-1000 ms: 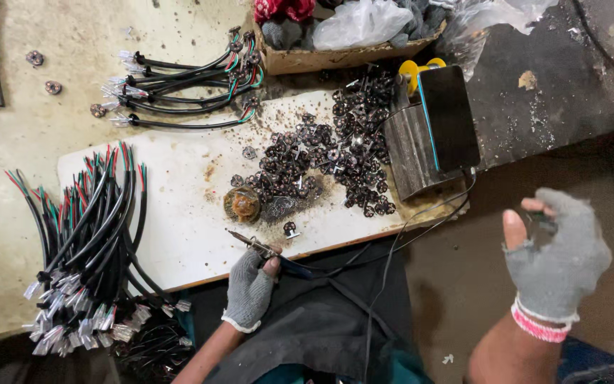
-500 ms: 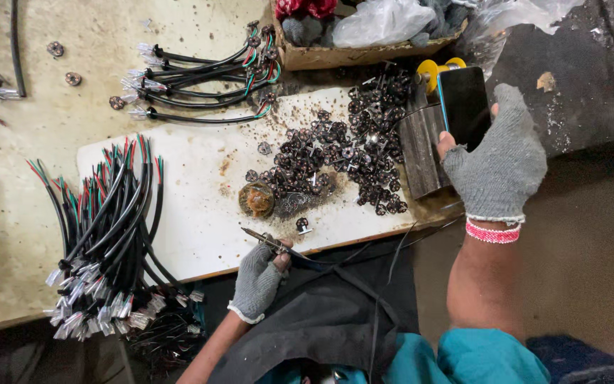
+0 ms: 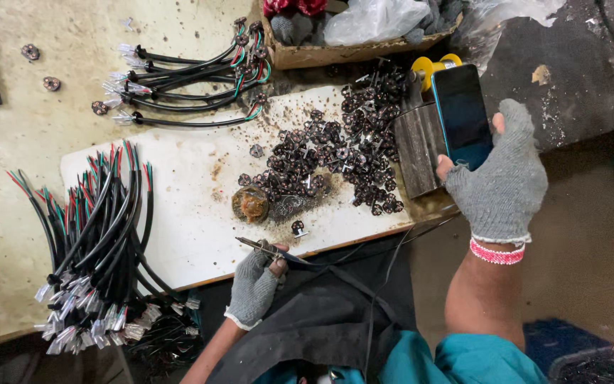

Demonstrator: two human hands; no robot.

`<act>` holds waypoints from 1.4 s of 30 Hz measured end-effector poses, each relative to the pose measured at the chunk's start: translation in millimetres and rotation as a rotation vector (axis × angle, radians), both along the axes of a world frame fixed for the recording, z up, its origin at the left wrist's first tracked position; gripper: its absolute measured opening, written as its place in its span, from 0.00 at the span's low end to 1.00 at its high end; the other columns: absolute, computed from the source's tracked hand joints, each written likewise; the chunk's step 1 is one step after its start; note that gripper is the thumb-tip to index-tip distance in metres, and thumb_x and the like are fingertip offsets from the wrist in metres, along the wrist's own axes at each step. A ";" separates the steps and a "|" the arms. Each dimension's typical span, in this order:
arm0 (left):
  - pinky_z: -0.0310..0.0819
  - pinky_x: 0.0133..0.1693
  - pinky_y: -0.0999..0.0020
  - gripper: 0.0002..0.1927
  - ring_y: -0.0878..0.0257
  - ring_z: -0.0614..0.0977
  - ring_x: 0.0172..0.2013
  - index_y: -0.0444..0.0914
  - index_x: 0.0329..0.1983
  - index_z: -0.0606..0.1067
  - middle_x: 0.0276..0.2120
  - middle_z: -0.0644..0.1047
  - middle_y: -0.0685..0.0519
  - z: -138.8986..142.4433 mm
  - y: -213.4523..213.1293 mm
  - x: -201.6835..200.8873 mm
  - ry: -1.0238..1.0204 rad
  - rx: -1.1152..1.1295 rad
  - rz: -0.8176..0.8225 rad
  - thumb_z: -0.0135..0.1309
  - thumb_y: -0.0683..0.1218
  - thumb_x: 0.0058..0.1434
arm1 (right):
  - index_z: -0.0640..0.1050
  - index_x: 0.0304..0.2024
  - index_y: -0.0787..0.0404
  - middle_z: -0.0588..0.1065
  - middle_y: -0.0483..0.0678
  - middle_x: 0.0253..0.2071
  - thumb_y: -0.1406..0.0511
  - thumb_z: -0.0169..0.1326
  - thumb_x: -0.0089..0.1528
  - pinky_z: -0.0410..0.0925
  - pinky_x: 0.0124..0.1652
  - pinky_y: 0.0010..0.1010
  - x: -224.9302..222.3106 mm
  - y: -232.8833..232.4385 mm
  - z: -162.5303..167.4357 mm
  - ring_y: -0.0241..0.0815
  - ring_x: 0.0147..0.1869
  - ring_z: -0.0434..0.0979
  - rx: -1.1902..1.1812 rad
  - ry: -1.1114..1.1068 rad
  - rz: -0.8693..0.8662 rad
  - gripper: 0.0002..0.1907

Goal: The person solders wire ends to small black plug components at a workbench. They hold a wire and component, apply the soldering iron to the joint, dip the joint in rosin flux, and set finished assemblies aside with a pile of completed parts on the table.

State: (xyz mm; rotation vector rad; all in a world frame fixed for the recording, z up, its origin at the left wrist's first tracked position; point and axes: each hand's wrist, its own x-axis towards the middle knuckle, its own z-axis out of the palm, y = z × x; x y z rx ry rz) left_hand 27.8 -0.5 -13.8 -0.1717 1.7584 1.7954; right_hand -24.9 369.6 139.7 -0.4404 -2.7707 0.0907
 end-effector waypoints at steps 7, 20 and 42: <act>0.71 0.31 0.74 0.13 0.71 0.75 0.27 0.35 0.51 0.78 0.27 0.77 0.57 -1.5 0.2 0.8 -0.009 -0.009 -0.008 0.54 0.44 0.66 | 0.63 0.71 0.60 0.79 0.55 0.56 0.57 0.76 0.51 0.71 0.54 0.43 1.3 1.6 -6.3 0.55 0.56 0.81 -0.035 -0.029 -0.077 0.52; 0.71 0.32 0.75 0.13 0.72 0.76 0.27 0.36 0.51 0.79 0.26 0.77 0.57 2.6 0.7 -1.1 0.040 -0.099 -0.033 0.54 0.44 0.66 | 0.65 0.67 0.62 0.77 0.51 0.56 0.59 0.74 0.52 0.69 0.56 0.46 0.1 3.1 -23.3 0.55 0.57 0.78 0.022 0.073 -0.050 0.46; 0.73 0.29 0.74 0.15 0.71 0.76 0.26 0.35 0.52 0.78 0.28 0.77 0.56 2.9 1.7 -0.7 -0.074 -0.005 0.015 0.53 0.45 0.65 | 0.64 0.68 0.65 0.78 0.47 0.59 0.50 0.74 0.58 0.62 0.65 0.50 17.5 2.0 -14.1 0.58 0.64 0.71 -0.038 0.096 -0.002 0.47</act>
